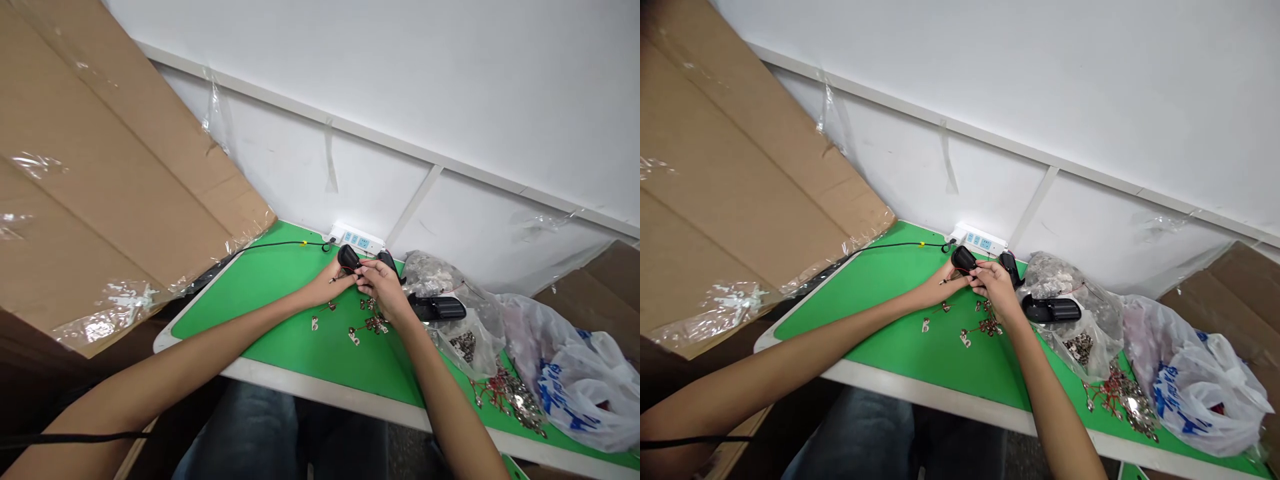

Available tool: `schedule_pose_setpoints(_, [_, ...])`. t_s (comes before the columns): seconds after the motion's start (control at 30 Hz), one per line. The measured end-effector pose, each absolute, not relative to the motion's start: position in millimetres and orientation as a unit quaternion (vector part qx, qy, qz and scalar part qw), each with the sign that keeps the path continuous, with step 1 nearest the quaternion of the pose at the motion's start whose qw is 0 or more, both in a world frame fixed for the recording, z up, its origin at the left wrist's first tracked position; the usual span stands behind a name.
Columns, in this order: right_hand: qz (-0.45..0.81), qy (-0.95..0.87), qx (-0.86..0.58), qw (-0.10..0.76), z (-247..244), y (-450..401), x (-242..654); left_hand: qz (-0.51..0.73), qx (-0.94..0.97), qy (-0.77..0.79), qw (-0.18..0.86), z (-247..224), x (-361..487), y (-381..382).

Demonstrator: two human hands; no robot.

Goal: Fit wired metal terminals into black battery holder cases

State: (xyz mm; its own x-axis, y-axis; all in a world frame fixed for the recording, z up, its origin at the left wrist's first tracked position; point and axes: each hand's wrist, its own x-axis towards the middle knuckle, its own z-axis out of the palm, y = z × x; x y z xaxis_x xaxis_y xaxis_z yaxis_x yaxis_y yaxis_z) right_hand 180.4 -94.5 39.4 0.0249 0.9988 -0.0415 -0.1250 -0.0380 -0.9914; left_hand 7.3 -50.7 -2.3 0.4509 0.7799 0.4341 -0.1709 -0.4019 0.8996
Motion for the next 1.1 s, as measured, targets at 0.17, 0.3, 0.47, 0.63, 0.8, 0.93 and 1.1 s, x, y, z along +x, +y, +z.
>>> schedule_pose_setpoints(0.17, [0.534, -0.461, -0.480, 0.521, 38.9, -97.4, 174.1, 0.496, 0.679, 0.263, 0.474, -0.3, 3.9, -53.3])
schedule_pose_setpoints(0.3, [0.515, -0.496, -0.484, 0.504, 40.5, -99.1, 174.7, 0.530, 0.652, 0.297, 0.453, 1.0, 1.1, -53.9])
schedule_pose_setpoints(0.47, [0.405, -0.569, -0.517, 0.495, 49.3, -95.4, 194.7, 0.510, 0.643, 0.291, 0.492, 15.5, -4.4, -48.4])
schedule_pose_setpoints(0.63, [0.285, -0.633, -0.533, 0.484, 52.3, -94.5, 208.4, 0.431, 0.649, 0.228, 0.584, 21.6, -0.3, -39.8])
schedule_pose_setpoints(0.8, [0.200, -0.768, -0.451, 0.408, 42.4, -97.8, 202.5, 0.451, 0.592, 0.228, 0.628, 10.1, 10.1, -43.8])
schedule_pose_setpoints(0.93, [0.139, -0.793, -0.486, 0.342, 32.5, -99.4, 194.8, 0.442, 0.558, 0.281, 0.644, 6.3, 10.1, -50.2])
schedule_pose_setpoints(1.1, [0.129, -0.790, -0.497, 0.336, 27.4, -101.7, 182.8, 0.473, 0.634, 0.256, 0.556, 11.5, 5.3, -55.7])
